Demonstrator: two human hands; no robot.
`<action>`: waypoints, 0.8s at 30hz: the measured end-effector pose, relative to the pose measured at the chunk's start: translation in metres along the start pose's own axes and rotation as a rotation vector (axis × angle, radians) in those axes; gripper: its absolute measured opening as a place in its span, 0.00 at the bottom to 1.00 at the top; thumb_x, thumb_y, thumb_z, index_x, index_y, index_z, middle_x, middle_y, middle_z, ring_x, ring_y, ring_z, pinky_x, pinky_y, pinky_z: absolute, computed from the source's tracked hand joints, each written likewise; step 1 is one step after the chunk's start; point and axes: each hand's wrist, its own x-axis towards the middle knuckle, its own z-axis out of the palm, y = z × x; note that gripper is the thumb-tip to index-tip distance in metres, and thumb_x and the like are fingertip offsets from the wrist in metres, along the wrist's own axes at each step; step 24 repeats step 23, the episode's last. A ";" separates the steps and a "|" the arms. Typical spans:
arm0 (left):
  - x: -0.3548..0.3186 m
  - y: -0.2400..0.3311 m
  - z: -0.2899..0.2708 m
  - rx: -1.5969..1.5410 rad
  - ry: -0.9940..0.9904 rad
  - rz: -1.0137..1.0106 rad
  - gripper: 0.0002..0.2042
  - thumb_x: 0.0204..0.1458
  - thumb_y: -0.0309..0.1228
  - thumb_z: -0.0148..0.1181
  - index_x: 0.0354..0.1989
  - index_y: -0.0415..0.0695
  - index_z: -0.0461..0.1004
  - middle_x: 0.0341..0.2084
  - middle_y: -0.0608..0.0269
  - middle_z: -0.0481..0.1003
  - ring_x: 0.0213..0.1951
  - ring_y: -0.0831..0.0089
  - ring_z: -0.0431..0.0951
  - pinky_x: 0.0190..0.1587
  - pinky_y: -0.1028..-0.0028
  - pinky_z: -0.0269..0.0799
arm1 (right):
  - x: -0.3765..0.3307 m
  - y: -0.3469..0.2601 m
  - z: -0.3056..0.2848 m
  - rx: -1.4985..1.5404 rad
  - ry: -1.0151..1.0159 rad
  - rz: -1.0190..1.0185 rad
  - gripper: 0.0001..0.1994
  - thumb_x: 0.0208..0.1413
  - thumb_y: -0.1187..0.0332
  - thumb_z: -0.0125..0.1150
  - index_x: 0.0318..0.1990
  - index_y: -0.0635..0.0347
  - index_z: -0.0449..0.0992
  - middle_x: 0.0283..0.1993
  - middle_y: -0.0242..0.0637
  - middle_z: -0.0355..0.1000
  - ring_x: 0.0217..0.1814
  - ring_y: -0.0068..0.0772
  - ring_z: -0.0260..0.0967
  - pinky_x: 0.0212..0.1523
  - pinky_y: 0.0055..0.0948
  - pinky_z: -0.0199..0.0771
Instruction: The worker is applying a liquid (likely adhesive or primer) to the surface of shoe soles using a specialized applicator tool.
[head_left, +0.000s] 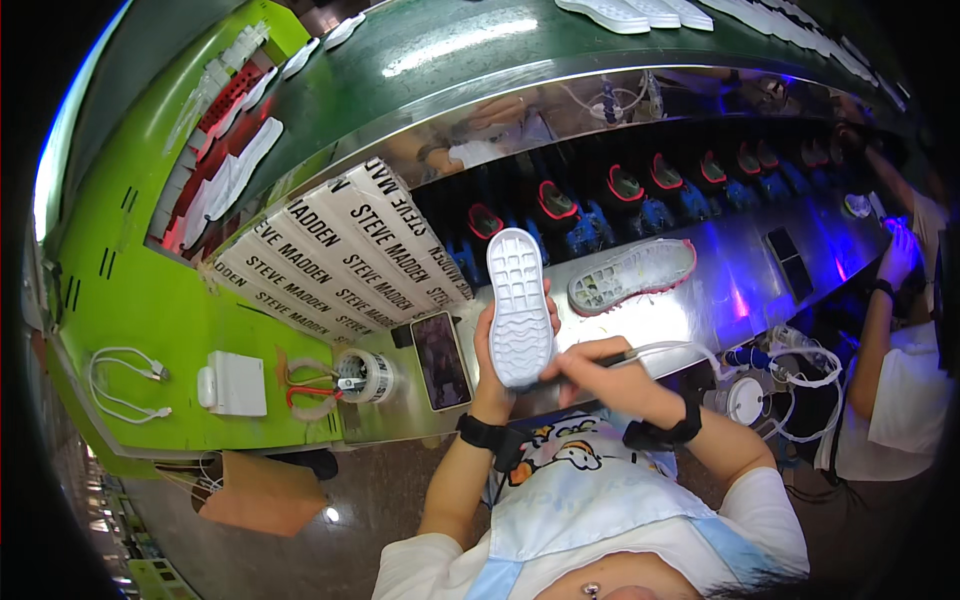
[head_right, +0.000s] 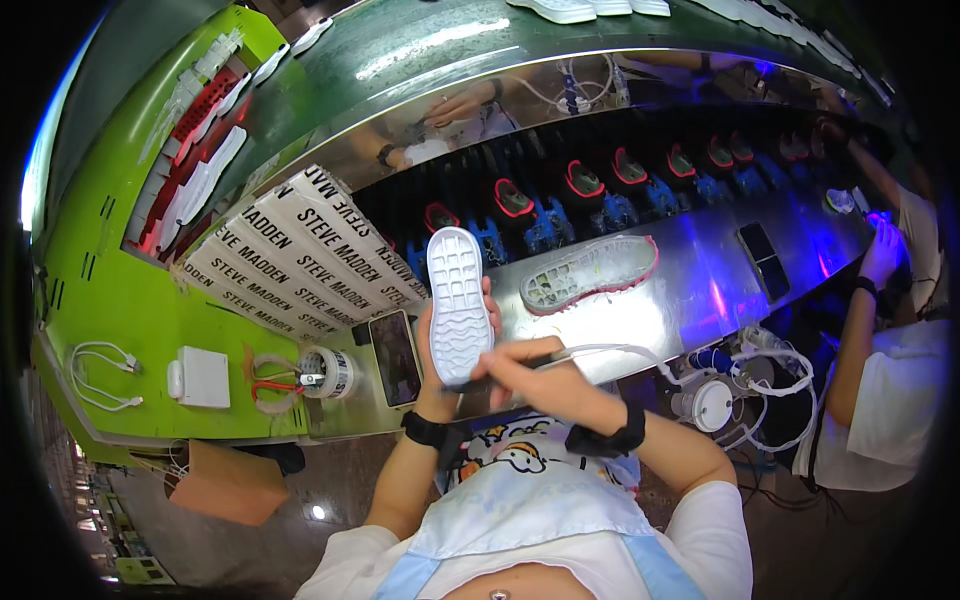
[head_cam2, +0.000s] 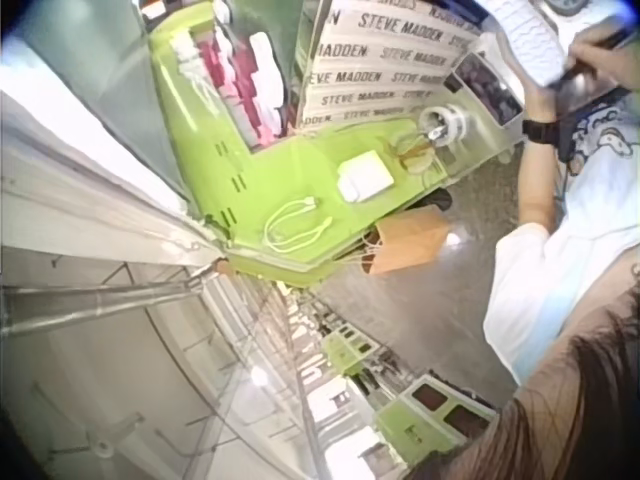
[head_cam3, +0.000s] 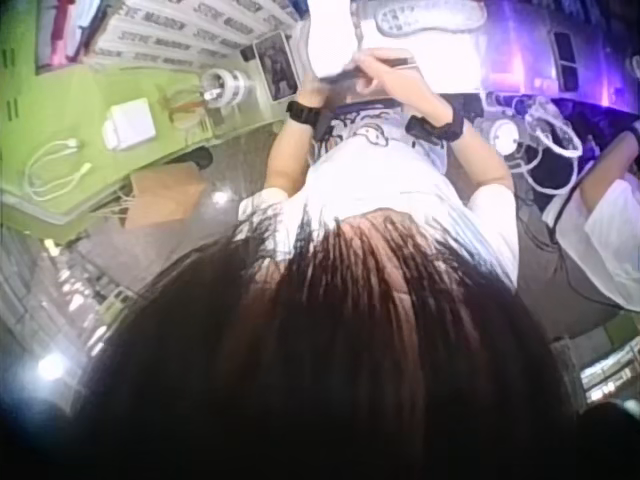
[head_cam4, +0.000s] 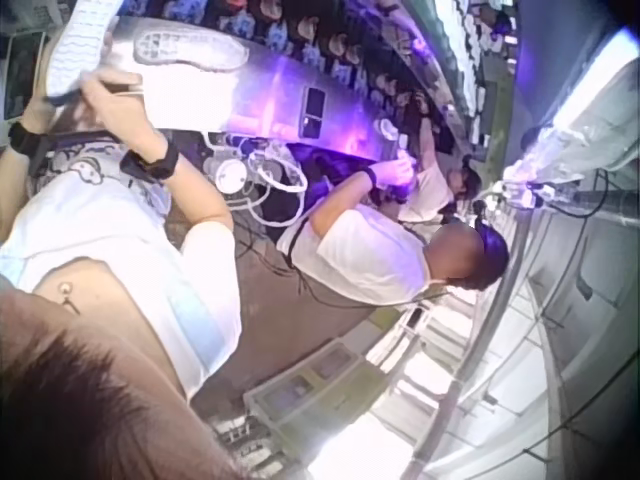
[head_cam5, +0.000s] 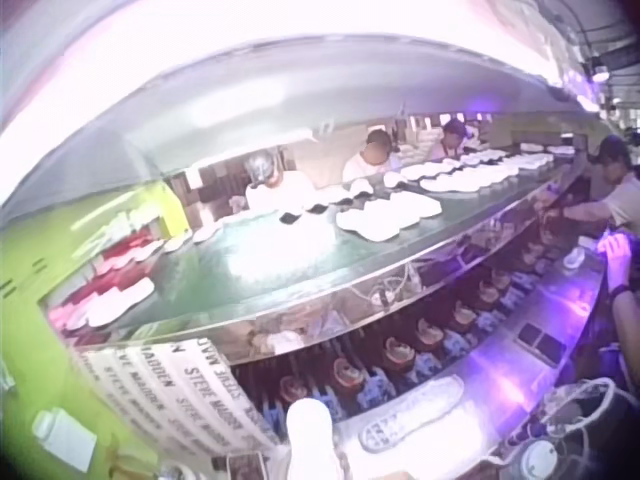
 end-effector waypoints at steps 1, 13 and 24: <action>0.001 0.002 -0.001 0.072 -0.078 -0.058 0.32 0.57 0.46 0.39 0.61 0.30 0.56 0.46 0.49 0.70 0.42 0.60 0.73 0.50 0.66 0.71 | 0.004 -0.005 -0.004 0.010 0.061 -0.048 0.08 0.58 0.70 0.55 0.37 0.65 0.79 0.26 0.35 0.75 0.28 0.19 0.73 0.31 0.20 0.72; 0.021 0.014 0.050 0.540 0.193 -0.408 0.23 0.56 0.38 0.45 0.50 0.29 0.68 0.40 0.46 0.77 0.39 0.62 0.80 0.46 0.69 0.76 | 0.008 -0.031 -0.043 -0.554 -0.382 -0.431 0.06 0.54 0.74 0.57 0.36 0.65 0.78 0.39 0.41 0.76 0.38 0.34 0.75 0.40 0.27 0.74; 0.001 0.025 0.083 1.338 -0.330 -0.110 0.17 0.60 0.27 0.45 0.57 0.41 0.66 0.55 0.57 0.68 0.57 0.69 0.68 0.61 0.73 0.60 | -0.003 -0.047 -0.063 -0.343 -0.248 -0.267 0.07 0.57 0.69 0.57 0.36 0.61 0.79 0.38 0.41 0.76 0.34 0.35 0.76 0.38 0.27 0.76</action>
